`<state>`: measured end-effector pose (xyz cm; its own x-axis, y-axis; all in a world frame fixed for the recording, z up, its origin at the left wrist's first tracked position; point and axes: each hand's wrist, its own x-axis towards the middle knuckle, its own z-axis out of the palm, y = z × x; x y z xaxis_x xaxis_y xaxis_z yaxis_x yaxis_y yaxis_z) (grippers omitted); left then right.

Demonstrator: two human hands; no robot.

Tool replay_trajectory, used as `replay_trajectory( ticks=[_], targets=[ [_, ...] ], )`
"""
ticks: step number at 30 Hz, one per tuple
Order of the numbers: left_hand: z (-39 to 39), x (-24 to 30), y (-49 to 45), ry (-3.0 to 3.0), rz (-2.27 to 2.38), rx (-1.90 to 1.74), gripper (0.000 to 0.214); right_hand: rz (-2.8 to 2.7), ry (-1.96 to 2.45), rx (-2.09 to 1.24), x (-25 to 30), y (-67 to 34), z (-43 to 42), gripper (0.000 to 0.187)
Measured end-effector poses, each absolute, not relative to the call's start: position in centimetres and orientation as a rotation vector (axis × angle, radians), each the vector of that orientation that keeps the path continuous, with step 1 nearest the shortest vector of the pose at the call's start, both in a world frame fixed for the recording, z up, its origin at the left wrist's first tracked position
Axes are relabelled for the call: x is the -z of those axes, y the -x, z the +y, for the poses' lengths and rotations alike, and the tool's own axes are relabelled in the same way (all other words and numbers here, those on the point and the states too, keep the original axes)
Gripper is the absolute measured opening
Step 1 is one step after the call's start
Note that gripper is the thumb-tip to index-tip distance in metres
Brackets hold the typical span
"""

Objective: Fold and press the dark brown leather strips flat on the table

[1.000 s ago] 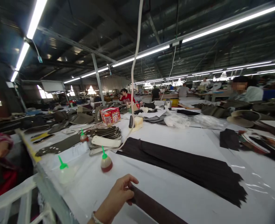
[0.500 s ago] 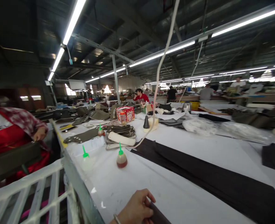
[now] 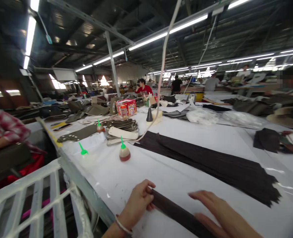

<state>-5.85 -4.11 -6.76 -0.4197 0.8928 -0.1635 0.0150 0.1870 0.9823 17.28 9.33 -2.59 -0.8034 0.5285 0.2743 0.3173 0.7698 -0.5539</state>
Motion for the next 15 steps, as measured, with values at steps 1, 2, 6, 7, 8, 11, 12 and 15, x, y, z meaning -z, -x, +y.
replay_trajectory(
  ticks=[1, 2, 6, 7, 8, 11, 12, 15],
  targets=[
    [-4.2, 6.8, 6.0, -0.895, 1.639, -1.338, 0.034, -2.622, 0.621, -0.729, 2.6, -15.9, 8.7, 0.033],
    [-4.3, 6.9, 6.1, -0.915, 1.638, -1.334, 0.034, -2.703, 0.606, -0.778, 2.5, -14.2, 8.1, 0.037],
    [-4.7, 7.0, 6.4, -0.986, 1.673, -1.332, 0.033, -2.859, 0.730, -0.922, 2.2, -8.2, 6.1, 0.038],
    [-4.8, 7.0, 6.5, -0.996, 1.701, -1.332, 0.033, -2.851, 0.766, -0.933, 2.4, -7.4, 5.7, 0.033],
    [-5.0, 7.1, 6.5, -1.005, 1.733, -1.330, 0.033, -2.833, 0.794, -0.931, 2.7, -7.0, 5.5, 0.028],
    [-5.5, 6.9, 6.6, -1.057, 1.865, -1.325, 0.034, -2.777, 0.836, -0.888, 4.1, -6.8, 5.3, 0.024],
    [-5.8, 6.9, 6.6, -1.125, 1.942, -1.320, 0.034, -2.769, 0.836, -0.869, 4.5, -6.8, 5.3, 0.023],
    [-6.7, 6.7, 6.5, -1.542, 2.162, -1.267, 0.034, -2.750, 0.819, -0.845, 5.4, -6.8, 5.5, 0.022]
  ],
)
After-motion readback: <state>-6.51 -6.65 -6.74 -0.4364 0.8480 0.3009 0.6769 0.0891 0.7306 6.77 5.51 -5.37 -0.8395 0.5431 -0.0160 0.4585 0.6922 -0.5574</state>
